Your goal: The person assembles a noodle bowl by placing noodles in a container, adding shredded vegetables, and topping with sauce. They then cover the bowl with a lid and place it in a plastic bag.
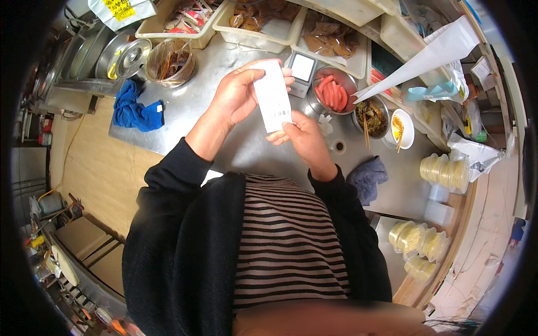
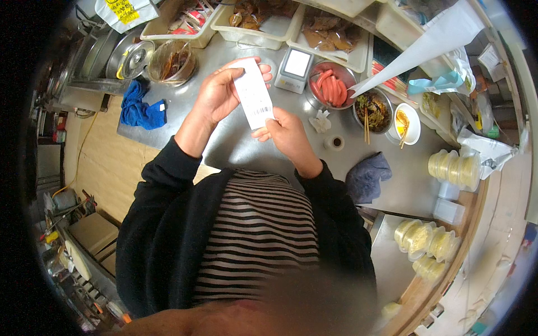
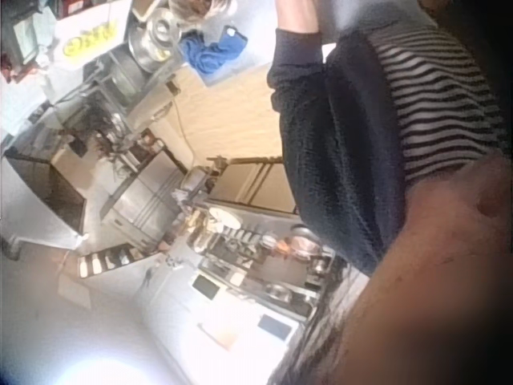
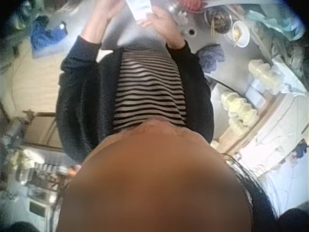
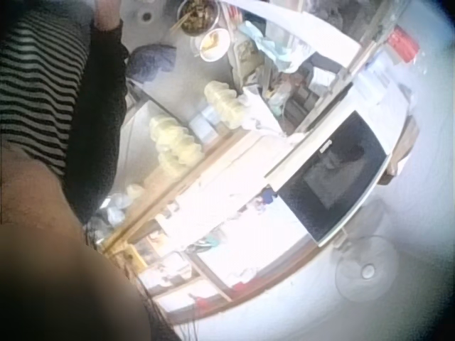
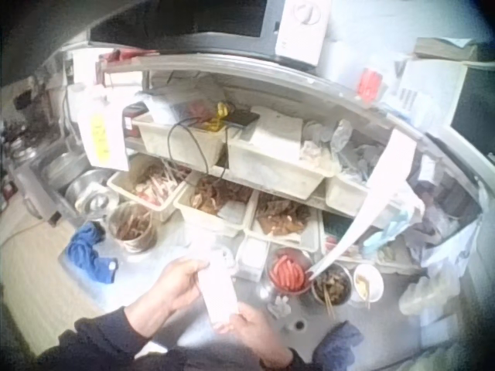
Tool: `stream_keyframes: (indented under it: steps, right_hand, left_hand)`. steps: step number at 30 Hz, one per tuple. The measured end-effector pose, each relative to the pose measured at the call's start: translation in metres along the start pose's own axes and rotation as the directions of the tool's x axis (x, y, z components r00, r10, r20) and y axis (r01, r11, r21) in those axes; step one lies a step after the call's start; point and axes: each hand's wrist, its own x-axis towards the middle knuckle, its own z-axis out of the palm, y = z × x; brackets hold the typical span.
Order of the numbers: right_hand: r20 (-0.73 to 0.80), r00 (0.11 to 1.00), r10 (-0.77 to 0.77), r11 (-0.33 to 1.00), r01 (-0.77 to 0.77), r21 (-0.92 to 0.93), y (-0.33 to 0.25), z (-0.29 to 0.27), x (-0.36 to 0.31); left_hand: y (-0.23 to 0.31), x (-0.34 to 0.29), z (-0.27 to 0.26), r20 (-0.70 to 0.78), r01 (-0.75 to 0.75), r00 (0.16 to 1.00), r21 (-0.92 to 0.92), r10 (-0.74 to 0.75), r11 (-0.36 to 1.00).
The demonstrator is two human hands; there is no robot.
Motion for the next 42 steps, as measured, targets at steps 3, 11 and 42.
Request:
stream_keyframes:
  steps: [3,11,42]
  right_hand:
    - [0.020,1.000,0.008,1.000,-0.008,-0.001,-0.0012,0.0003,0.0007]
    - [0.041,0.999,0.005,1.000,-0.006,0.018,-0.0021,0.0011,0.0007]
    - [0.056,0.998,-0.006,1.000,0.005,0.015,-0.0009,0.0036,-0.0004]
  left_hand:
    - [0.0015,-0.0002,-0.0009,0.020,0.003,1.000,-0.013,-0.003,1.000]
    - [0.0026,0.0022,-0.0038,0.039,-0.003,0.999,-0.057,0.005,0.998]
    - [0.0040,0.0016,-0.0050,-0.003,0.023,1.000,-0.064,-0.023,0.998]
